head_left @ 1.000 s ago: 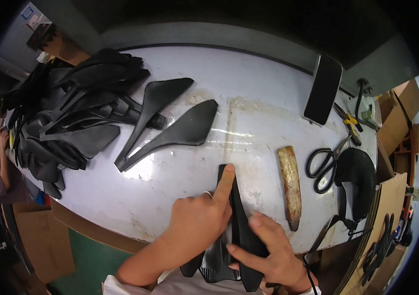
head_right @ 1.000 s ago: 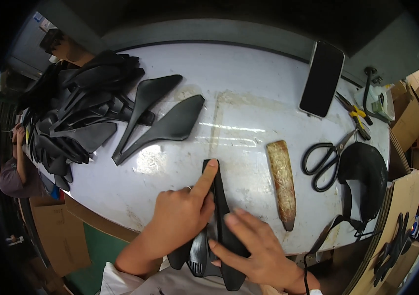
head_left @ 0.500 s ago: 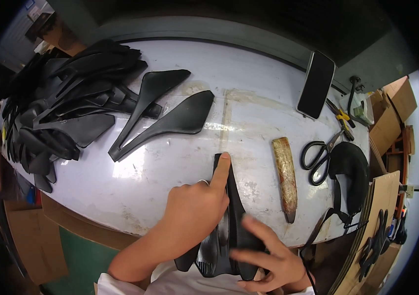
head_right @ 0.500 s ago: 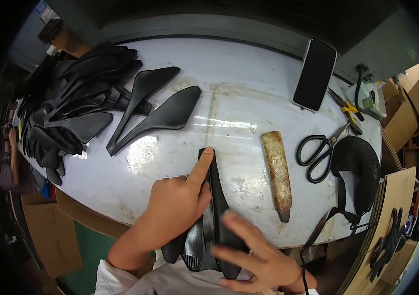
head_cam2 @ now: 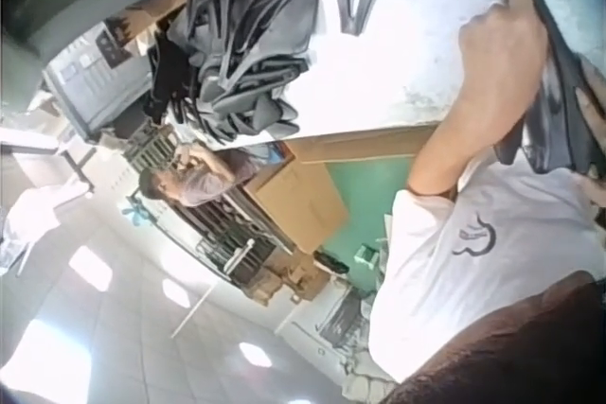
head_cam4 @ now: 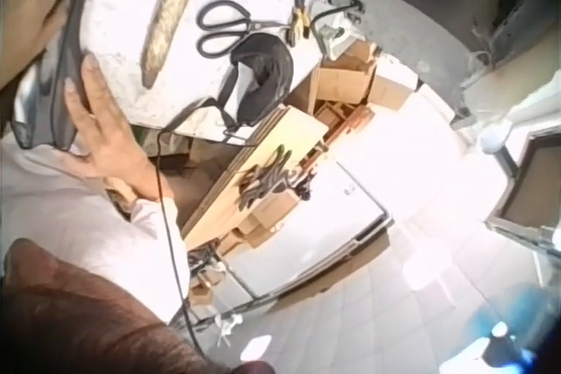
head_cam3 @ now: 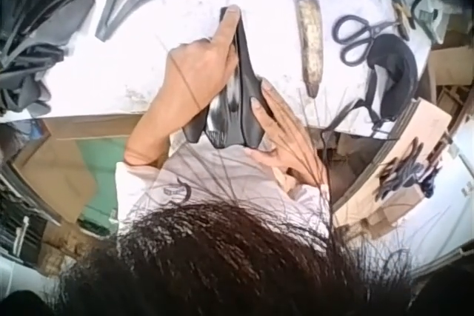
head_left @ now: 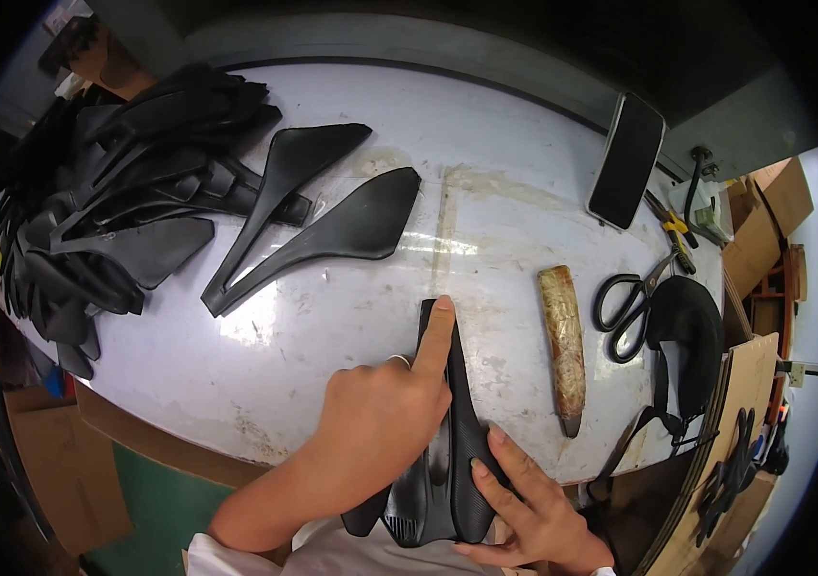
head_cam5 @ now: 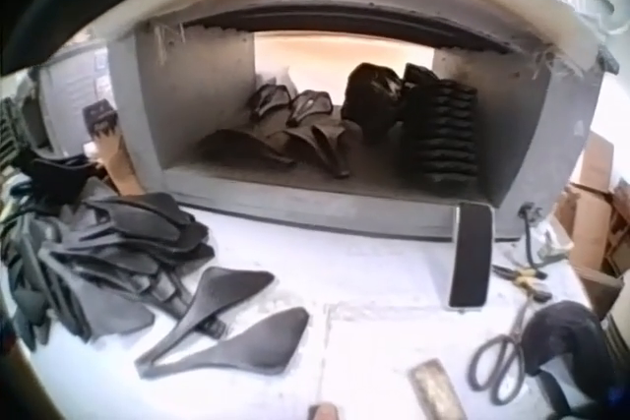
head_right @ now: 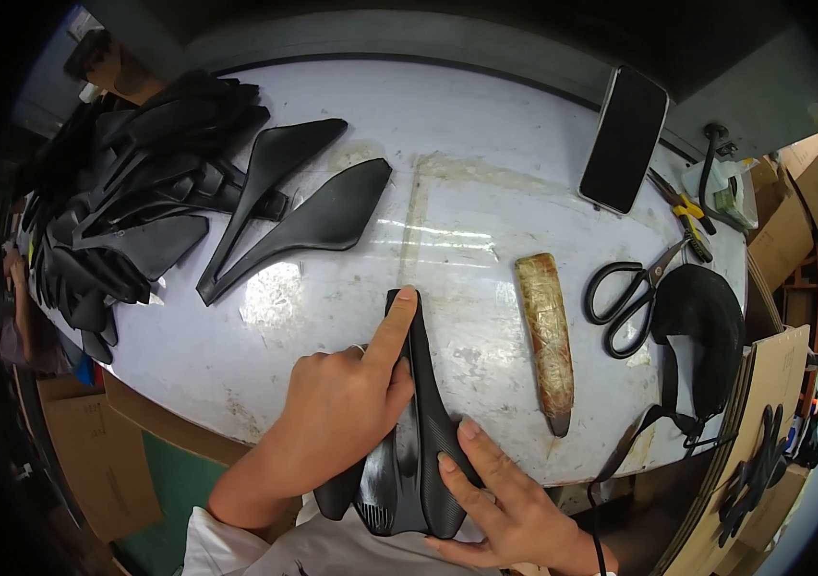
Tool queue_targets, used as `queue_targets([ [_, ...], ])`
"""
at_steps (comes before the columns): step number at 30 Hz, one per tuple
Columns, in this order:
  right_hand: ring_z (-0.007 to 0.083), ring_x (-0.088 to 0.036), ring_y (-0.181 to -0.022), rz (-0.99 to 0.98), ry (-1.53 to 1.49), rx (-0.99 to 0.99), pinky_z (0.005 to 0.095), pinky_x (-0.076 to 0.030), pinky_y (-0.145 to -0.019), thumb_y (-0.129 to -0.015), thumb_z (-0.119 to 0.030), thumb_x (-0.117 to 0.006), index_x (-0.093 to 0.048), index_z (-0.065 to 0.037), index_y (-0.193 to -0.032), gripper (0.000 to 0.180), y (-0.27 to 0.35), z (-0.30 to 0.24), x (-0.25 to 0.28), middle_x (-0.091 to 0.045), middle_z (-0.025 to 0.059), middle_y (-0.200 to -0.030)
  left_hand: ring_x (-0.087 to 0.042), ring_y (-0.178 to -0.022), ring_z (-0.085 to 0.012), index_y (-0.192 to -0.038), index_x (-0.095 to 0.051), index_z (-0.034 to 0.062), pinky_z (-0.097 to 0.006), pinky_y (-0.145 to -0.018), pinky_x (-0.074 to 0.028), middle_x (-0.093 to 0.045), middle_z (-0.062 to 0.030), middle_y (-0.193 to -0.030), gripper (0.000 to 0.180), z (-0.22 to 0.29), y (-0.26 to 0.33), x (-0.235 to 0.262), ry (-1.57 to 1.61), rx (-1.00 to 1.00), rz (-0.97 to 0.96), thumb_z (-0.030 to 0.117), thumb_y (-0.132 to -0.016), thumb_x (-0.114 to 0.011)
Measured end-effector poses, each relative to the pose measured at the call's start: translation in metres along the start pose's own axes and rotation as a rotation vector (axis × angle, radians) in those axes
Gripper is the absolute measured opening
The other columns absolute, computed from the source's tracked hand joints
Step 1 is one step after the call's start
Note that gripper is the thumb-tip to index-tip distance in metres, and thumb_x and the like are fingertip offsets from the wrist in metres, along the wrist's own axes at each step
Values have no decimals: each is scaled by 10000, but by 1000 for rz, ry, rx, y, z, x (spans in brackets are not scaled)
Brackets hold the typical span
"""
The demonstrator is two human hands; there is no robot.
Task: Manufacturing bike saddles by applying glue and finishing the edges.
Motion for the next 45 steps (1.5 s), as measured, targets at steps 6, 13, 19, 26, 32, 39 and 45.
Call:
queue_targets([
  [6,508,-359,-1452,29,31,-16,540,-387,-1148,-758,-343,-867,-332,-87,-1595,1026,-2,-6,-6,-326,308,-1586,-584,-421,-287,-1504,-442,-17,-405,-447,-487,-596,-112,-537,703,2,-1,2,-20,5,-23,84,-850,-677],
  [13,612,-483,-1305,-121,391,123,546,-535,-972,-862,-532,-767,-449,155,-1392,924,-12,-10,-12,-417,503,-1374,-597,-436,-285,-1518,-419,-17,-396,-449,-490,-580,-102,-514,727,-3,1,6,-67,-24,-13,103,-851,-684],
  [19,490,-574,-1289,-90,451,153,390,-589,-892,-897,-559,-704,-580,84,-1320,779,-10,-7,-6,-510,401,-1389,-703,-631,-230,-1514,-450,-26,-357,-576,-529,-704,-232,-1179,726,-28,51,25,1234,-221,-750,149,-881,-758],
  [26,535,-560,-1275,39,304,140,439,-564,-961,-839,-546,-784,-578,86,-1320,821,-11,2,-9,-496,412,-1387,-536,-1324,-454,-1374,-636,199,-401,-976,-533,-539,-215,-1401,603,23,71,49,42,-139,-338,166,-787,-770],
  [32,537,-552,-1283,119,300,156,451,-573,-940,-834,-524,-793,-583,83,-1313,801,-11,-1,-9,-479,419,-1393,-455,-1404,-395,-981,-736,193,-453,-846,-498,-489,-136,-1494,150,34,86,43,293,-559,-403,224,-837,-765],
  [39,535,-551,-1285,152,265,169,448,-574,-940,-830,-510,-799,-581,85,-1316,798,-12,0,-7,-476,417,-1397,-434,-1425,-372,-1014,-776,166,-448,-939,-440,-537,-139,-1443,243,26,92,31,540,-426,-390,278,-811,-849],
  [45,532,-541,-1297,163,258,159,433,-572,-951,-851,-512,-777,-574,88,-1325,791,-12,2,-8,-471,416,-1405,-441,-1419,-448,-1436,-461,-135,-467,-1135,-416,-336,-363,-1538,987,8,110,20,441,-54,-163,343,-715,-935],
])
Point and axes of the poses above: each hand's wrist, its own y-axis away from the middle knuckle, its own x-axis out of the back of the hand, z = x × y, the point moved 6 cm from there along -y, towards the middle knuckle
